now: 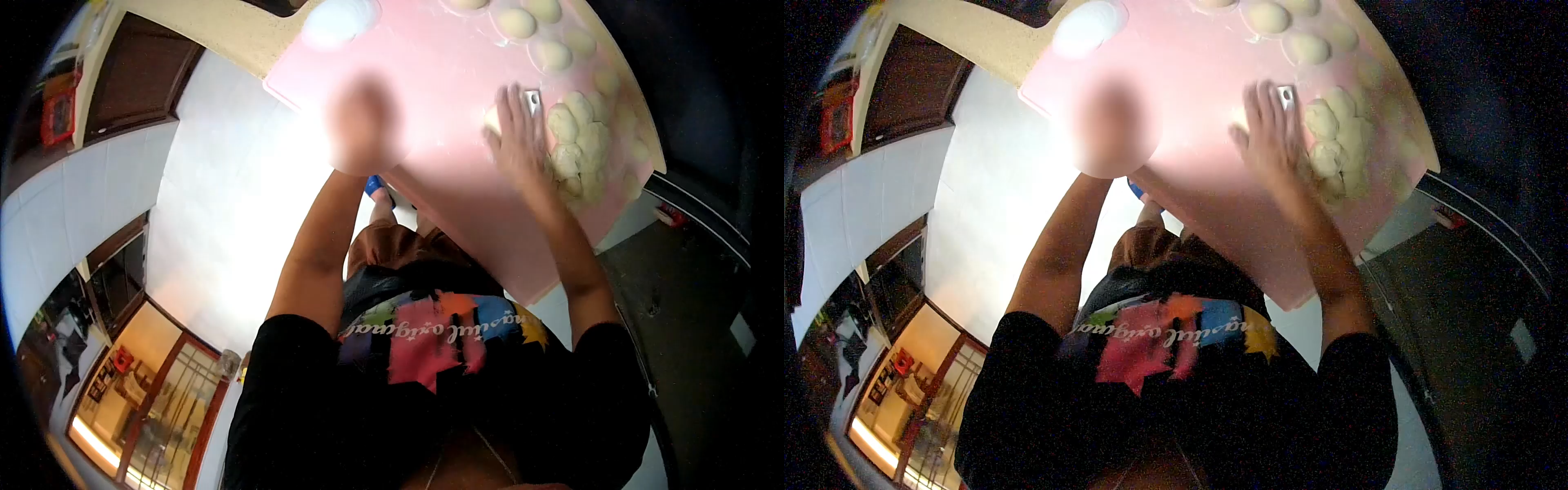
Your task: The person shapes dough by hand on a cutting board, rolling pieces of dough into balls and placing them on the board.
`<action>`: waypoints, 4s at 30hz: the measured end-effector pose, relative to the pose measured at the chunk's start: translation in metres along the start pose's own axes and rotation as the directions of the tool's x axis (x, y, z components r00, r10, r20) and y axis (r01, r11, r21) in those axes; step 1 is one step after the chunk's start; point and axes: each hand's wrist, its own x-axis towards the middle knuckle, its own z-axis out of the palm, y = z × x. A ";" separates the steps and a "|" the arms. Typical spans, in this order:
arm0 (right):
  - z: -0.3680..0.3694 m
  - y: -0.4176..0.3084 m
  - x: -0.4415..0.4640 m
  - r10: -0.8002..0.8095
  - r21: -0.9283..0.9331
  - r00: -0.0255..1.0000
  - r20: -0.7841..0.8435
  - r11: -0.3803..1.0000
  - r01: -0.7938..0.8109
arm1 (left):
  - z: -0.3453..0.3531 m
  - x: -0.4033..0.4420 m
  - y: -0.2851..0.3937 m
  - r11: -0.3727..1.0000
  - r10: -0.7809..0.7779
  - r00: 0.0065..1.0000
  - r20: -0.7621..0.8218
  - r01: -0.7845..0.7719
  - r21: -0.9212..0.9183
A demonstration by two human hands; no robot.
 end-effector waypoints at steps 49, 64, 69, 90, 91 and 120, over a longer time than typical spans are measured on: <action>-0.030 -0.048 0.121 -0.037 -0.062 0.996 -0.078 0.998 0.032 | 0.005 0.036 -0.049 0.996 0.085 0.992 -0.093 -0.082 0.034; -0.015 -0.040 0.179 -0.089 0.065 0.955 -0.283 0.992 0.112 | -0.033 0.040 -0.026 0.975 -0.120 0.993 -0.009 0.116 -0.188; -0.039 -0.099 0.092 -0.227 0.088 0.973 -0.052 0.969 0.231 | -0.043 0.050 -0.023 0.991 -0.081 0.995 -0.065 0.074 -0.109; -0.012 -0.063 0.032 0.075 0.722 0.904 -0.420 0.632 0.283 | -0.056 0.076 -0.027 0.913 -0.402 0.845 0.353 0.399 0.085; -0.016 -0.059 0.036 0.079 0.724 0.904 -0.420 0.630 0.282 | -0.048 0.070 -0.029 0.914 -0.400 0.846 0.353 0.396 0.087; -0.022 -0.067 0.065 -0.160 0.417 0.907 -0.389 0.848 0.328 | -0.022 0.042 -0.051 0.930 -0.298 0.942 0.155 0.323 -0.177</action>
